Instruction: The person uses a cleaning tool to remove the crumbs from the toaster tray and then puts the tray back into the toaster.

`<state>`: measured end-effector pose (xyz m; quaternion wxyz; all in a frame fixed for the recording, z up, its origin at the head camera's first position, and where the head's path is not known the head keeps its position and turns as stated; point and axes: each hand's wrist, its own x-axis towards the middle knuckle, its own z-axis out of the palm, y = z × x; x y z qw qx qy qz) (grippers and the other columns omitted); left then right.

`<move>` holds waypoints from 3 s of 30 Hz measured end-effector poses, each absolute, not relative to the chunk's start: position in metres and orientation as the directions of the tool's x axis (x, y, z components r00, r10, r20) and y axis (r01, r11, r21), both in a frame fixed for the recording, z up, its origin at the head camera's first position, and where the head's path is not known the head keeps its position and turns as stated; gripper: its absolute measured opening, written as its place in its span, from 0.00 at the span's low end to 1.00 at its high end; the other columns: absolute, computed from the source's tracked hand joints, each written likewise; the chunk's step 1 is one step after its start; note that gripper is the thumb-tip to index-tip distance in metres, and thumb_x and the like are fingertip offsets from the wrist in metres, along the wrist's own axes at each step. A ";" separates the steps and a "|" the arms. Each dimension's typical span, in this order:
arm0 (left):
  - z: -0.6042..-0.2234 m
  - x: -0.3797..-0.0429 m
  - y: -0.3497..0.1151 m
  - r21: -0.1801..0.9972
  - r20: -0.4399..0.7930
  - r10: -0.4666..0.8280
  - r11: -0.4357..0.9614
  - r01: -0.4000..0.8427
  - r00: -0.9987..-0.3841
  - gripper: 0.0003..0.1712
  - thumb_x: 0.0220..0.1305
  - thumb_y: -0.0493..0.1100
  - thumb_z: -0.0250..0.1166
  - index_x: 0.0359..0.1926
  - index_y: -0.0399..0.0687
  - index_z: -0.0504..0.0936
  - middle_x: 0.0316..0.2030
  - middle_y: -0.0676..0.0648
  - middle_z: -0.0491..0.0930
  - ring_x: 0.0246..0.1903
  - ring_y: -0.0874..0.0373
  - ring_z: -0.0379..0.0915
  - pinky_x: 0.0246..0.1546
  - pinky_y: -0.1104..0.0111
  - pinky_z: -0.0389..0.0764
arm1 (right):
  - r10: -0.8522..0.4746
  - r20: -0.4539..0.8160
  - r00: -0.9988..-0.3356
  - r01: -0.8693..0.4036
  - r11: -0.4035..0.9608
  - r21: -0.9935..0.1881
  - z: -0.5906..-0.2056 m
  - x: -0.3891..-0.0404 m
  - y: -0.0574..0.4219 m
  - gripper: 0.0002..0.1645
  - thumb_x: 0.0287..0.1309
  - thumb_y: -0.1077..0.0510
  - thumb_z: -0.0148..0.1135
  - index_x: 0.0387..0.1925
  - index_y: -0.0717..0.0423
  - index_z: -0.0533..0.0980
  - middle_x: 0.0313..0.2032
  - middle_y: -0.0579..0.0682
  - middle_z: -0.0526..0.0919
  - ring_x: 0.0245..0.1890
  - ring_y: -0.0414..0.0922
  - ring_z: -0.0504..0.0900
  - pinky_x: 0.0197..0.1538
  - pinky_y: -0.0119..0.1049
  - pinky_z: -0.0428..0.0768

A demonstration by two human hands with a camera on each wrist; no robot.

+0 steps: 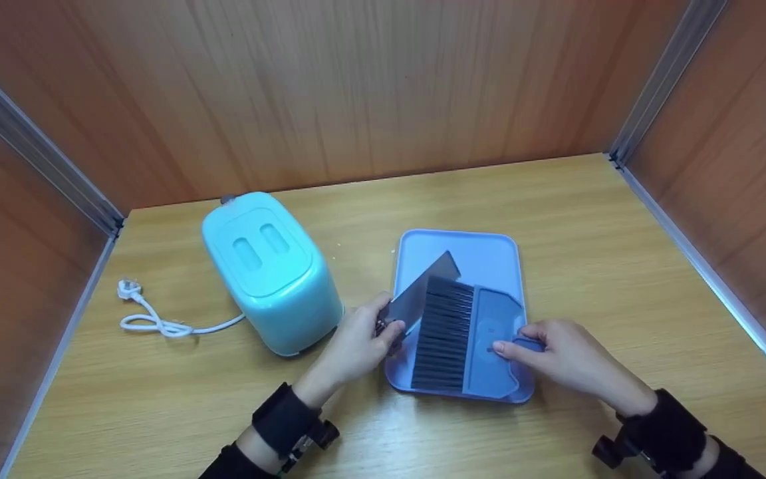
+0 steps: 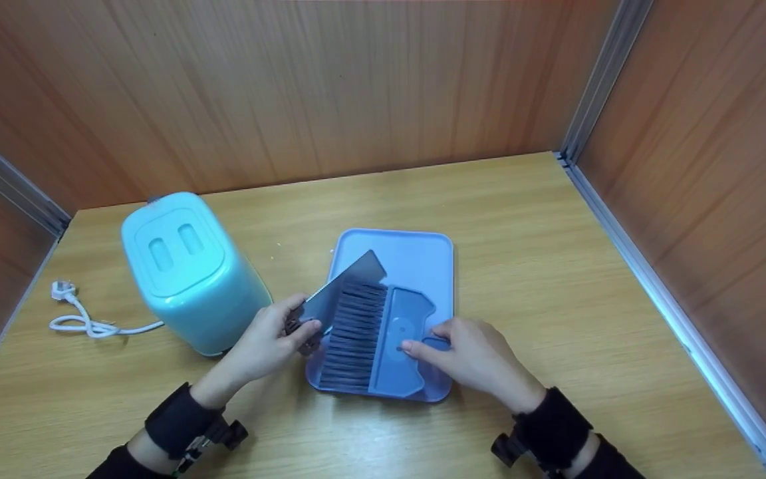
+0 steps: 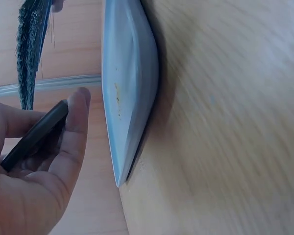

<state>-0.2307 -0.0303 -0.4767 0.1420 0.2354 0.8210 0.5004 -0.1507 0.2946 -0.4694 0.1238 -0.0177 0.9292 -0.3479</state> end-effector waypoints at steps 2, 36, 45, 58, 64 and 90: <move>-0.477 -0.230 -0.030 0.904 -0.014 0.537 0.368 0.219 -0.843 0.11 0.78 0.33 0.61 0.57 0.42 0.80 0.38 0.41 0.88 0.30 0.57 0.85 0.30 0.64 0.91 | -0.130 -0.198 -0.971 0.029 0.765 -0.644 -0.470 -0.154 0.290 0.38 0.67 0.27 0.66 0.19 0.47 0.61 0.18 0.38 0.57 0.18 0.37 0.60 0.24 0.27 0.59; -0.487 -0.224 -0.026 0.450 0.383 0.562 0.580 0.679 -0.733 0.08 0.78 0.33 0.62 0.54 0.40 0.76 0.40 0.39 0.88 0.41 0.48 0.91 0.35 0.64 0.93 | -0.031 -0.285 -0.958 0.157 0.776 -0.611 -0.481 -0.162 0.312 0.38 0.68 0.24 0.62 0.20 0.48 0.64 0.18 0.40 0.61 0.19 0.40 0.62 0.25 0.28 0.59; -0.485 -0.221 -0.026 0.393 0.362 0.578 0.617 0.682 -0.732 0.09 0.78 0.35 0.62 0.55 0.42 0.76 0.36 0.44 0.86 0.33 0.53 0.87 0.29 0.67 0.90 | -0.004 -0.278 -0.960 0.172 0.776 -0.606 -0.478 -0.164 0.311 0.39 0.67 0.23 0.62 0.19 0.47 0.64 0.18 0.40 0.61 0.20 0.41 0.64 0.25 0.29 0.59; -0.491 -0.219 -0.027 0.332 0.434 0.568 0.621 0.710 -0.699 0.06 0.78 0.34 0.62 0.51 0.42 0.75 0.32 0.47 0.81 0.26 0.56 0.80 0.21 0.71 0.82 | -0.056 -0.273 -0.960 0.132 0.772 -0.621 -0.486 -0.160 0.312 0.38 0.68 0.25 0.63 0.20 0.47 0.63 0.17 0.38 0.58 0.18 0.38 0.59 0.24 0.27 0.56; -0.493 -0.223 -0.028 0.499 0.365 0.529 0.584 0.641 -0.766 0.07 0.77 0.32 0.62 0.52 0.40 0.77 0.34 0.43 0.86 0.33 0.54 0.87 0.29 0.70 0.89 | -0.019 -0.249 -0.968 0.147 0.764 -0.628 -0.476 -0.157 0.307 0.39 0.67 0.24 0.63 0.19 0.48 0.63 0.18 0.39 0.59 0.19 0.39 0.61 0.24 0.28 0.58; -0.483 -0.223 -0.028 0.970 -0.038 0.531 0.225 0.097 -0.847 0.20 0.79 0.33 0.60 0.67 0.38 0.75 0.44 0.33 0.87 0.33 0.50 0.89 0.36 0.60 0.93 | -0.143 0.703 -0.697 -0.242 0.969 -0.044 -0.465 -0.182 0.320 0.21 0.61 0.48 0.80 0.31 0.61 0.81 0.19 0.54 0.84 0.11 0.36 0.55 0.17 0.30 0.51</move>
